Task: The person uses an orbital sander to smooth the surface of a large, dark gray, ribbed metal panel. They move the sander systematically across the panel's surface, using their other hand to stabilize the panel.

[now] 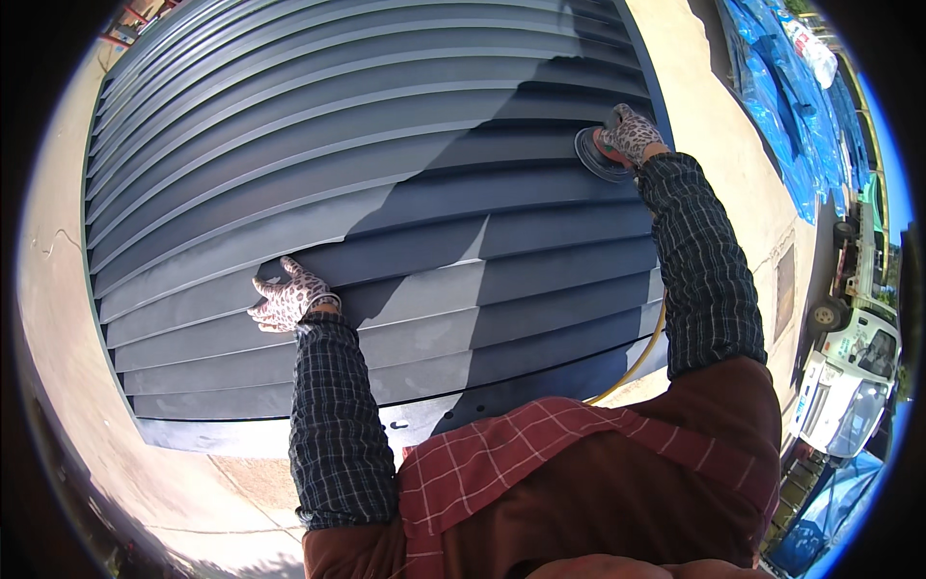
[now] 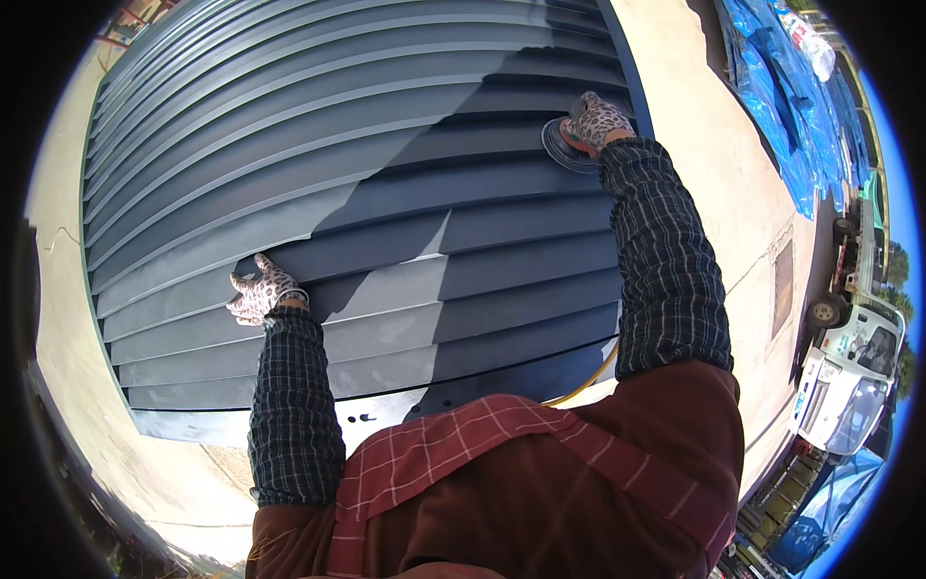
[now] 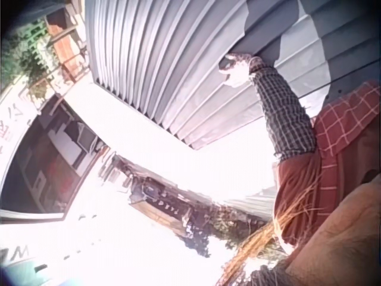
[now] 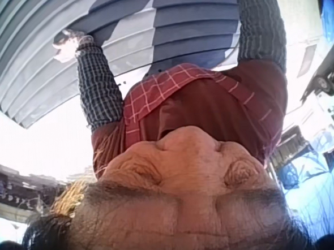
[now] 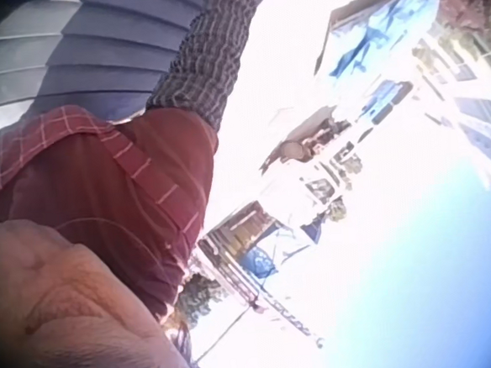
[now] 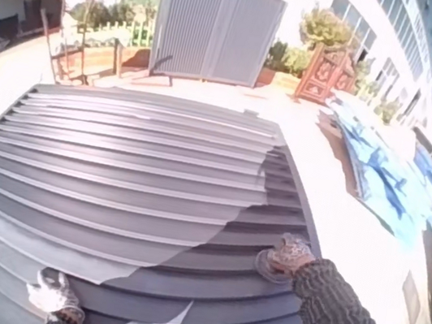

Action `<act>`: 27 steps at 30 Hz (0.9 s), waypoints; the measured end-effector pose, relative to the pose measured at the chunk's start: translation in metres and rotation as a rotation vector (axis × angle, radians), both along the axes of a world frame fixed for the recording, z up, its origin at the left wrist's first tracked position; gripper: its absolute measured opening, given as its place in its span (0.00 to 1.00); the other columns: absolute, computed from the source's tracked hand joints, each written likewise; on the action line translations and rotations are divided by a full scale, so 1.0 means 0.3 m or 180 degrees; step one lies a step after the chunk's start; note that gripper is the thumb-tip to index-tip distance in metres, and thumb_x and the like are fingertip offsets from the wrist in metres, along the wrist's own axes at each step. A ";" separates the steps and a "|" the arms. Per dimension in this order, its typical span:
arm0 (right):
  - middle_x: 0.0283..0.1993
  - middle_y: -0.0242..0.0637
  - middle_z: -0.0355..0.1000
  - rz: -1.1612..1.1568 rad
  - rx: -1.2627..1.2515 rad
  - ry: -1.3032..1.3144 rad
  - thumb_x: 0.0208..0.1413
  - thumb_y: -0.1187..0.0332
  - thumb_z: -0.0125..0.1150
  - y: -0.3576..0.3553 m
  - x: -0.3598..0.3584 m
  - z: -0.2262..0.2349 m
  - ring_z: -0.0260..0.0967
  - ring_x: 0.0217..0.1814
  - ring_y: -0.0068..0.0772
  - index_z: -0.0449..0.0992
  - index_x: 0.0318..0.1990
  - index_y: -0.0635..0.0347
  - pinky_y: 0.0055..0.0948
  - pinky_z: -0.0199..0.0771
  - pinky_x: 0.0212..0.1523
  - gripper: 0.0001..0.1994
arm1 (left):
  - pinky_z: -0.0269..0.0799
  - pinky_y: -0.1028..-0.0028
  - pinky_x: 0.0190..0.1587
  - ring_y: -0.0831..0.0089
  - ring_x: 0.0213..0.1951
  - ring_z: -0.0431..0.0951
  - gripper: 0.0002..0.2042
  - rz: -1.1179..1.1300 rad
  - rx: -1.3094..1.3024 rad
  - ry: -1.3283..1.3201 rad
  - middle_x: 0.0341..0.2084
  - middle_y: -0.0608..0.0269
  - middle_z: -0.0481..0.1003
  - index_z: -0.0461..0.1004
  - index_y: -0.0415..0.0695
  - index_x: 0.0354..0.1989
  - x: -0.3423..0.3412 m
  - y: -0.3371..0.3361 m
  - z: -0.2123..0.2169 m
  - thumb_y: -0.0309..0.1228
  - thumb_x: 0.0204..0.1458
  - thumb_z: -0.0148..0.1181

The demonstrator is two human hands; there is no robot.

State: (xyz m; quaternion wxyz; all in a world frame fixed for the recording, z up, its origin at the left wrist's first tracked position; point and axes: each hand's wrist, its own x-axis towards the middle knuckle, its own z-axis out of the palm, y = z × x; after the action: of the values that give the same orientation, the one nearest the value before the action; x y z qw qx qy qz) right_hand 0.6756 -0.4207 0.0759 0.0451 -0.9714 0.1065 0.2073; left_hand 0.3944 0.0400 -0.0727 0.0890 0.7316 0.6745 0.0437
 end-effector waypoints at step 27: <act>0.73 0.49 0.64 0.0265 -0.0155 0.0182 0.56 0.49 0.70 0.207 -0.040 -0.003 0.63 0.74 0.52 0.59 0.76 0.50 0.40 0.66 0.74 0.42 | 0.45 0.48 0.75 0.41 0.73 0.52 0.35 -0.0051 -0.0028 -0.0123 0.69 0.33 0.54 0.64 0.52 0.71 0.006 0.000 -0.001 0.58 0.59 0.61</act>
State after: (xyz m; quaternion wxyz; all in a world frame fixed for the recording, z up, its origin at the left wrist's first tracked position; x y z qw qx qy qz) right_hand 0.6635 -0.3588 0.0751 0.0096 -0.9695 0.0722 0.2340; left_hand 0.3962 0.0400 -0.0731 0.1056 0.7356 0.6669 0.0542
